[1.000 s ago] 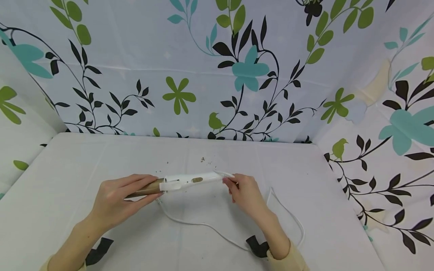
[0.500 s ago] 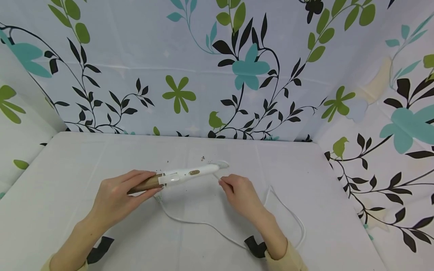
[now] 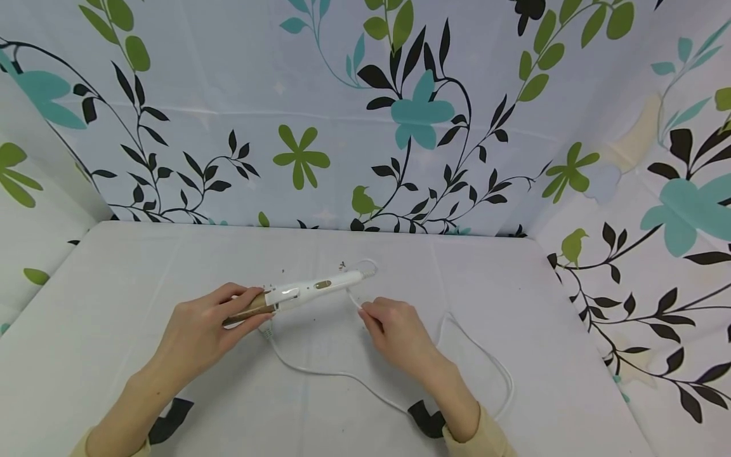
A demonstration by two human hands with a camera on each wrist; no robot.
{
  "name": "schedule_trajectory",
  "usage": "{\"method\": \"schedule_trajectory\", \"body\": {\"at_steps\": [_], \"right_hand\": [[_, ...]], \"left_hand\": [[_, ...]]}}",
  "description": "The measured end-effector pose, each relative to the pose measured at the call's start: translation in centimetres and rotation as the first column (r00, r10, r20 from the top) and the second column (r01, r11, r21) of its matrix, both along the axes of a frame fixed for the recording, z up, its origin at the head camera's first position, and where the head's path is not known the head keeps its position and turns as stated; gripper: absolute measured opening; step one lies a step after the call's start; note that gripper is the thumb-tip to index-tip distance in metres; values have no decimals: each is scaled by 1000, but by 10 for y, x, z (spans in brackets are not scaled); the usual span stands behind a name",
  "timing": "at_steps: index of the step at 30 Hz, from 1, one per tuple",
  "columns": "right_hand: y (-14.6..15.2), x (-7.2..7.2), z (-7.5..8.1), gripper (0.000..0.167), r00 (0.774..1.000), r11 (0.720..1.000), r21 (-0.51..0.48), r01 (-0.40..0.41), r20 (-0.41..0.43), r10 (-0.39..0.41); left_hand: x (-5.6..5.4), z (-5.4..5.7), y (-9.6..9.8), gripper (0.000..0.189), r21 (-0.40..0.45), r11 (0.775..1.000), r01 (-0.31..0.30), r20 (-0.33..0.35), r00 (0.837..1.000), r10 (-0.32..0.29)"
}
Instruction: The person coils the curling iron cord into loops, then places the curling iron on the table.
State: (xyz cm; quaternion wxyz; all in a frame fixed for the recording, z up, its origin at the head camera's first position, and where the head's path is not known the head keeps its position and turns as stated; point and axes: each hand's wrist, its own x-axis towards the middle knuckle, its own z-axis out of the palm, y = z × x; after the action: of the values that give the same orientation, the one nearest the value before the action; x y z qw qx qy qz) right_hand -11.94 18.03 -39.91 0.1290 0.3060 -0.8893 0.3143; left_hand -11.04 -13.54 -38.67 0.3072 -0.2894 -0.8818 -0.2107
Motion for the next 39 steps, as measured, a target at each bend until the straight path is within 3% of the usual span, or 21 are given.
{"method": "schedule_trajectory", "body": {"at_steps": [10, 24, 30, 33, 39], "right_hand": [[-2, 3, 6, 11, 995, 997, 13, -74, -60, 75], [1, 11, 12, 10, 998, 989, 136, -49, 32, 45], [4, 8, 12, 9, 992, 982, 185, -40, -114, 62], [7, 6, 11, 10, 975, 976, 216, -21, -213, 68], [10, 4, 11, 22, 943, 974, 223, 38, -332, 39]], "left_hand": [[1, -1, -2, 39, -8, 998, -64, 54, 996, 65], [3, 1, -1, 37, -104, 992, -72, 137, 987, 86], [4, 2, -1, 36, -143, 987, -76, 163, 982, 99], [5, 3, -2, 34, -178, 981, -73, 174, 979, 104], [4, 2, -2, 33, -199, 979, -50, 186, 979, 87]]}}
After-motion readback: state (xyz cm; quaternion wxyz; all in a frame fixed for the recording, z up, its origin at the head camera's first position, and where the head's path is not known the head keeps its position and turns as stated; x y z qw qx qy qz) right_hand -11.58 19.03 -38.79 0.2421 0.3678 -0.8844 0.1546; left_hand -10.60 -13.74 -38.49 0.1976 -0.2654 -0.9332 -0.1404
